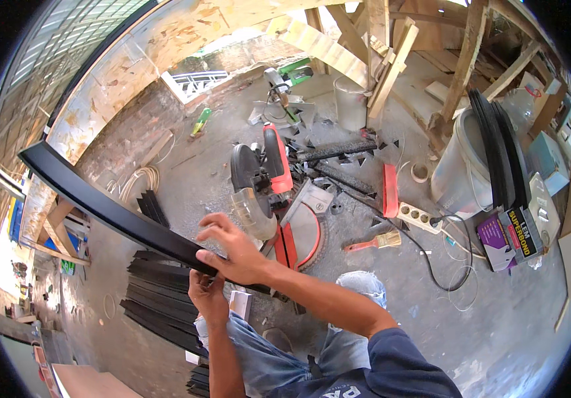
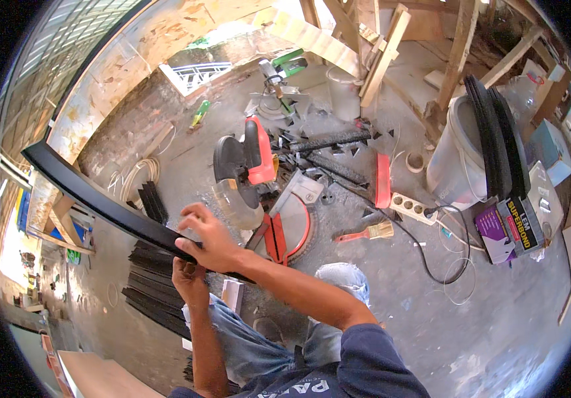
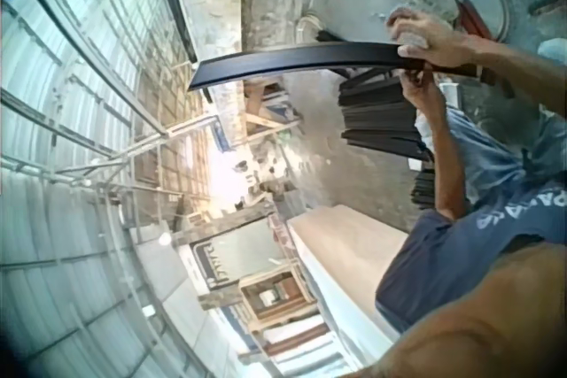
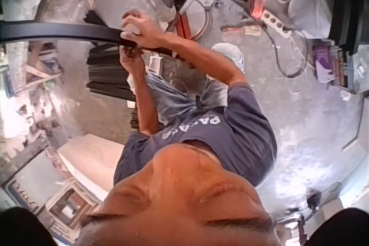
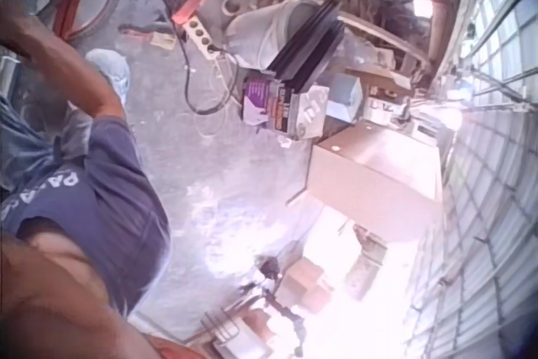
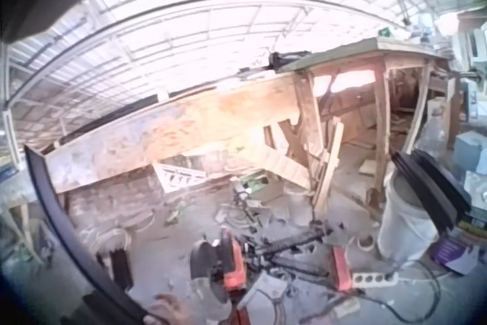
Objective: The person cuts a black board using a miter saw, after picking it up from a pile and aligning it against the saw's fence.
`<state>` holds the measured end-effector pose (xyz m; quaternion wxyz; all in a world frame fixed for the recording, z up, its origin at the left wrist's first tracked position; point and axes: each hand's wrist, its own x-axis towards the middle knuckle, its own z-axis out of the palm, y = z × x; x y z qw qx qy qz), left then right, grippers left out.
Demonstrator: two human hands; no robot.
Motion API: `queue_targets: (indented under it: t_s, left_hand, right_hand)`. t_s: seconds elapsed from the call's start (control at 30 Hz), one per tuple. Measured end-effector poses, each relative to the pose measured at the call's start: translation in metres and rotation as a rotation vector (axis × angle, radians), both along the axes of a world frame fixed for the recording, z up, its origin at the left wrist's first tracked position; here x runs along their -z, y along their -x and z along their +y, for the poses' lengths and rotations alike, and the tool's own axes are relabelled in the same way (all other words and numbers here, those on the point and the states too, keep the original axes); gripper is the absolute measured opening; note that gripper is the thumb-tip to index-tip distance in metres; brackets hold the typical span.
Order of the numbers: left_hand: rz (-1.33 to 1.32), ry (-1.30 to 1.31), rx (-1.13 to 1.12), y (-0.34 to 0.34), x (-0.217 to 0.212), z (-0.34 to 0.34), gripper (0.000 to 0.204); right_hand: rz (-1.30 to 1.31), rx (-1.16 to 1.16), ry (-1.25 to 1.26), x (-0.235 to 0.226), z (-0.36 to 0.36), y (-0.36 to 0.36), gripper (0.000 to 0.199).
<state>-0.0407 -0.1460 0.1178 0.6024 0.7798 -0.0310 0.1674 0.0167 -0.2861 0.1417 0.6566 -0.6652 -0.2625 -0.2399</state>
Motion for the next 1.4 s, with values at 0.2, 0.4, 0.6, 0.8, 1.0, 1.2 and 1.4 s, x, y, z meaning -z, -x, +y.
queue_targets:
  t_s: [0.2,0.4,0.6,0.8,1.0,1.2,1.4]
  left_hand:
    - [-0.067,-0.078,-0.194,-0.032,0.0,0.056,0.022]
    - [0.122,0.194,-0.216,-0.095,0.033,0.119,0.012]
    - [0.335,0.285,-0.349,-0.135,0.15,0.22,0.012]
    - [0.631,0.465,-0.501,-0.182,0.194,0.224,0.012]
    - [0.872,0.105,-0.708,-0.216,0.218,0.243,0.022]
    - [0.923,-0.159,-0.822,-0.236,0.246,0.287,0.023]
    - [0.813,-0.722,-0.728,-0.233,0.22,0.27,0.022]
  right_hand:
    - [-0.296,0.515,0.277,-0.038,-0.062,-0.018,0.025]
    - [-0.109,0.825,0.656,-0.035,-0.097,-0.042,0.027]
    - [-0.125,0.818,0.739,-0.011,-0.084,-0.058,0.027]
    - [-0.058,0.82,0.757,-0.009,-0.096,-0.064,0.018]
    - [0.01,0.839,0.747,-0.008,-0.09,-0.063,0.012]
    - [0.032,0.843,0.759,-0.009,-0.084,-0.063,0.011]
    - [0.098,0.871,0.77,-0.012,-0.087,-0.065,0.009]
